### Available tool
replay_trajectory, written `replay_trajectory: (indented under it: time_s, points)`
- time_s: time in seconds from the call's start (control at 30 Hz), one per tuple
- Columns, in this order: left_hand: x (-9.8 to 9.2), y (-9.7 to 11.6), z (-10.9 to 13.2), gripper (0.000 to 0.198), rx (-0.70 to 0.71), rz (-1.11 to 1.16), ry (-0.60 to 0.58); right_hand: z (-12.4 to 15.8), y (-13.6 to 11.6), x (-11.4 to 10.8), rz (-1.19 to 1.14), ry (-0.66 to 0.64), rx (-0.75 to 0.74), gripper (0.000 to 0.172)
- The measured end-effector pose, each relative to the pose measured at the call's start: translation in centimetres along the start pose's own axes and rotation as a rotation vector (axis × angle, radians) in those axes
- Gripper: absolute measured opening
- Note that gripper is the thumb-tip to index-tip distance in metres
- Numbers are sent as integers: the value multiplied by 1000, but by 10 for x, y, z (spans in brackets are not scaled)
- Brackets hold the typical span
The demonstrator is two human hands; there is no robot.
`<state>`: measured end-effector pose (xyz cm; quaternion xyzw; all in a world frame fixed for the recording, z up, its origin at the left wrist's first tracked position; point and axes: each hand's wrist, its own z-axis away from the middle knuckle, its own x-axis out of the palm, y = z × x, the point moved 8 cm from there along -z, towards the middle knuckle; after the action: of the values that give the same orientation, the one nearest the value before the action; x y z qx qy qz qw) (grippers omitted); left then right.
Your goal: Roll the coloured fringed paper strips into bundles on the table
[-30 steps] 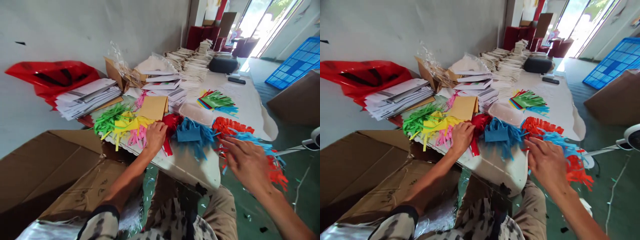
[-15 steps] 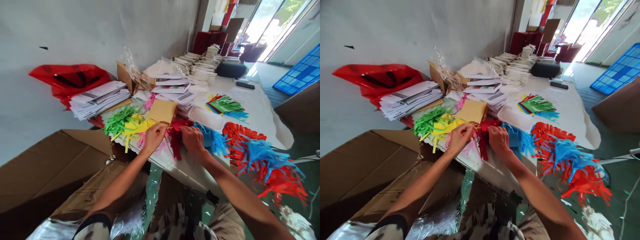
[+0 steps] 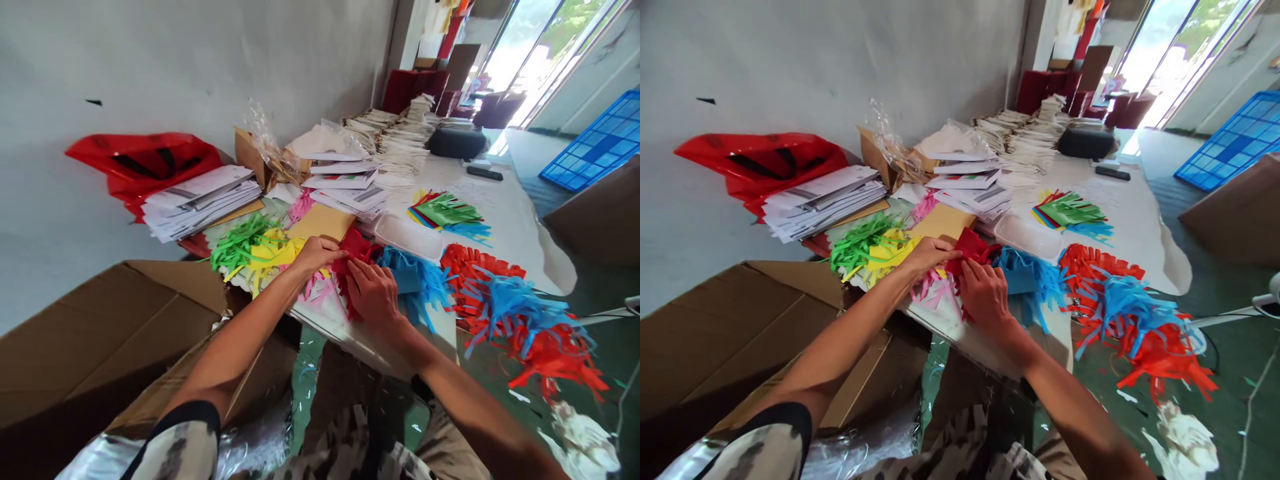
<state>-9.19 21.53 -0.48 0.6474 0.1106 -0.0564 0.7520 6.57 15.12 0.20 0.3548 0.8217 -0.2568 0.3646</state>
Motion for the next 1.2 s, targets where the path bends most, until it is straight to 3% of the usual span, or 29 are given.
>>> replay_trajectory:
  time_s: [0.23,0.33,0.47,0.6,0.7,0.77,0.83,0.93,1.0,1.07,1.2]
  points:
    - [-14,26,6,40,216,-266,125,-14,19,-25,-131,74,141,28]
    - [-12,42,11,38,294,-386,148,-34,20,-32,-127,63,77,36]
    - [-4,66,15,33,461,-554,44,-61,16,-32,-30,8,-68,37]
    - [-10,81,13,21,509,-523,-57,-77,18,-30,7,-37,-139,27]
    - [-32,88,21,22,543,-377,105,-81,21,-37,-4,-11,-125,27]
    - [-47,83,37,27,567,-285,286,-81,25,-43,-14,24,-86,27]
    - [-47,67,58,40,561,-203,369,-80,28,-48,-27,47,-50,27]
    - [-26,39,90,40,585,-141,375,-79,30,-48,-62,56,1,26]
    - [-9,27,106,26,617,-173,397,-79,32,-47,-87,63,43,25]
    - [6,21,112,19,625,-265,444,-80,30,-46,-100,64,68,25]
    - [17,16,99,46,494,-411,538,-84,20,-50,-103,60,63,25]
